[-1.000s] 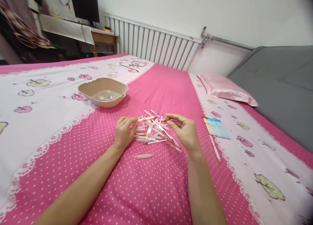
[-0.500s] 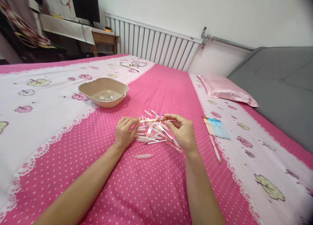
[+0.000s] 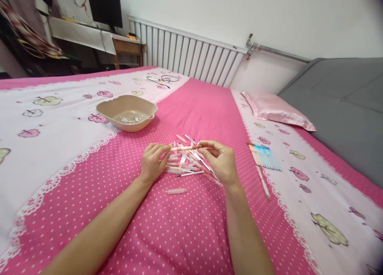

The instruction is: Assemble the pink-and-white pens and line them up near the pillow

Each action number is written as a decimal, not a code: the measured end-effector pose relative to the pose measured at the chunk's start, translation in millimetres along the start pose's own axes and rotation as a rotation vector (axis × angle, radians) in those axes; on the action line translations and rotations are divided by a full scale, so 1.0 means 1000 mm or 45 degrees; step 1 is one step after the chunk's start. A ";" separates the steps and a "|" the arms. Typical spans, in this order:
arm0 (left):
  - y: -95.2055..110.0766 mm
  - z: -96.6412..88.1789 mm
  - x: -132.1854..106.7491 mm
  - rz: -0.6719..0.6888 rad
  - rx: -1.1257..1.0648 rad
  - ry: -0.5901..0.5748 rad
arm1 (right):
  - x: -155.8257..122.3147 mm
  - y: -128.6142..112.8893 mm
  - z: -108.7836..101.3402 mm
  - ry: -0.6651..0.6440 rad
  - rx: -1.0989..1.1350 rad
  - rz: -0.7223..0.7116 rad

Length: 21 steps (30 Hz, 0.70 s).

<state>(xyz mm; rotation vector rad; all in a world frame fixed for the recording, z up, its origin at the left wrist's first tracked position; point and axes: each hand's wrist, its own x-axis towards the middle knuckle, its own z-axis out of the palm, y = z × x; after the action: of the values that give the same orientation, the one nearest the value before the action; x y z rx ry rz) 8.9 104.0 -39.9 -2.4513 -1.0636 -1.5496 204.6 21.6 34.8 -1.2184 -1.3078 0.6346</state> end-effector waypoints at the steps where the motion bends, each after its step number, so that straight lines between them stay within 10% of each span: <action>1: 0.000 0.000 0.000 0.007 -0.004 0.007 | 0.000 0.000 0.000 -0.004 -0.005 0.000; 21: 0.001 -0.001 -0.002 -0.061 -0.042 0.059 | 0.000 0.003 0.005 -0.004 -0.071 0.029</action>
<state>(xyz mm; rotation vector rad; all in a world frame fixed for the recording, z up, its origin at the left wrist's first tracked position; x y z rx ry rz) 8.5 101.9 -40.3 -2.4156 -1.1058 -1.6419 200.8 23.4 31.5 -1.2794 -1.3235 0.6200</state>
